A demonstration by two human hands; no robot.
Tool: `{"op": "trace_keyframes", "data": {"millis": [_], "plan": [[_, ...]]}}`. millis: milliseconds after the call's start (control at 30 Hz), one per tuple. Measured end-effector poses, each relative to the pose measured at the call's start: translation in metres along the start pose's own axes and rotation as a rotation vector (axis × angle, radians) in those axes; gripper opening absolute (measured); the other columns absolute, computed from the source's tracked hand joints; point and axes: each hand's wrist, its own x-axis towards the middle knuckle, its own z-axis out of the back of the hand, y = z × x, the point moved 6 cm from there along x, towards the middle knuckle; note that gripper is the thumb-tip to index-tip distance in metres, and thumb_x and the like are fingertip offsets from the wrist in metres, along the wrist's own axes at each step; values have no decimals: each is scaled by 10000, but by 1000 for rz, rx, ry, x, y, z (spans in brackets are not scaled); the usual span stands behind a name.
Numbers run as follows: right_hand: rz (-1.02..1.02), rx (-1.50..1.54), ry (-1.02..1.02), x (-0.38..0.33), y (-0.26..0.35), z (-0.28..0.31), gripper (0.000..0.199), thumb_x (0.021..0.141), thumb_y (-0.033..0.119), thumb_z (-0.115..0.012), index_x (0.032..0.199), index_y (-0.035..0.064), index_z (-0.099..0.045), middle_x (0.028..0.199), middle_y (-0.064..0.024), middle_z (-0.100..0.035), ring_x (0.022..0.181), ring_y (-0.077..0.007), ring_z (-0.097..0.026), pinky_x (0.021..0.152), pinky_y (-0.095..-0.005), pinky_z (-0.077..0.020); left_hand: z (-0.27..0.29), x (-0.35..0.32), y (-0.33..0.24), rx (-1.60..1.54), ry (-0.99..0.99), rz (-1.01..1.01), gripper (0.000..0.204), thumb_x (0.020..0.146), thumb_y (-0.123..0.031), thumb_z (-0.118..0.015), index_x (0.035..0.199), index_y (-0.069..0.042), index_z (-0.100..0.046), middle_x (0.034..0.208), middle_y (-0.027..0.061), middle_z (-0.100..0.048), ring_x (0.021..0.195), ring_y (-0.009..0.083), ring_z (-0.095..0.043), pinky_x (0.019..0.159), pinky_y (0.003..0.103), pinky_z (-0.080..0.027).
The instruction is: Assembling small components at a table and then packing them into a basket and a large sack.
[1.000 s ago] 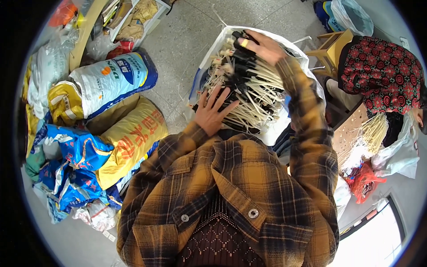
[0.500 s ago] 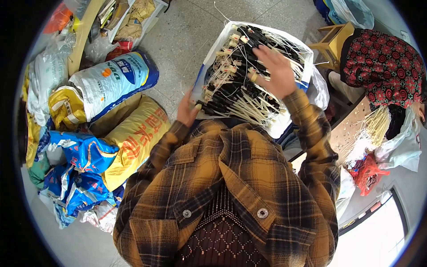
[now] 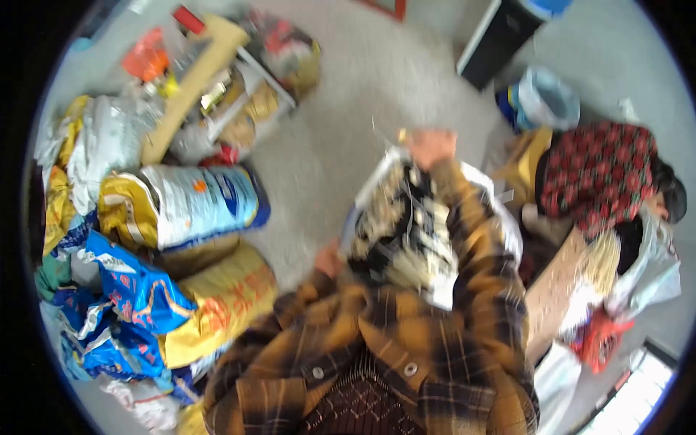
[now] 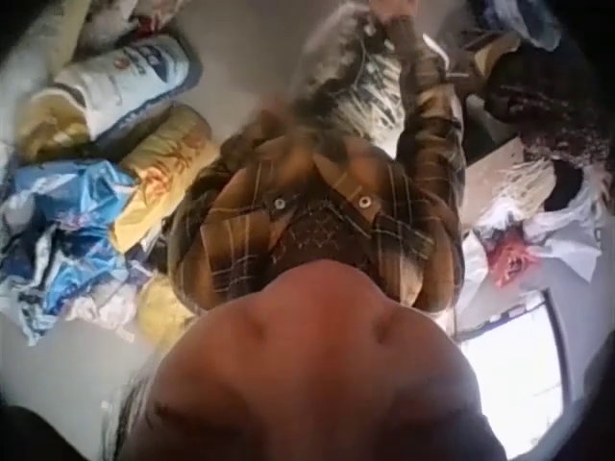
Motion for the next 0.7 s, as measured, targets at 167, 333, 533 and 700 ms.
{"op": "trace_keyframes", "data": {"millis": [167, 333, 533, 700], "plan": [[269, 555, 113, 44, 38, -146, 581, 741, 461, -567, 1142, 41, -551, 963, -105, -621, 794, -244, -565, 738, -356, -474, 6, -25, -44, 135, 195, 124, 579, 752, -244, -525, 1298, -159, -353, 693, 148, -603, 561, 378, -546, 476, 454, -381], [207, 1087, 230, 9, 83, -87, 505, 760, 172, -599, 1229, 19, -491, 847, -71, -589, 714, -181, -555, 651, -271, -458, 41, -17, -28, 2, 118, 151, 353, 754, -222, -512, 1097, -145, -472, 691, 143, -602, 624, 387, -565, 542, 448, -431], [358, 762, -37, -116, 70, -24, 303, 781, 34, -573, 1084, 47, -573, 605, -18, -479, 486, -162, -433, 514, -267, -408, 64, -4, -39, -177, 50, 123, 231, 751, -220, -520, 967, -140, -534, 698, 110, -608, 660, 366, -579, 576, 432, -443], [447, 295, -258, -222, 68, -51, 298, 639, 89, -637, 936, 72, -653, 720, -93, -602, 628, -260, -559, 620, -356, -458, 50, 15, -38, -107, 126, -61, 149, 750, -204, -521, 881, -141, -554, 668, 98, -599, 618, 360, -565, 547, 431, -426]]}}
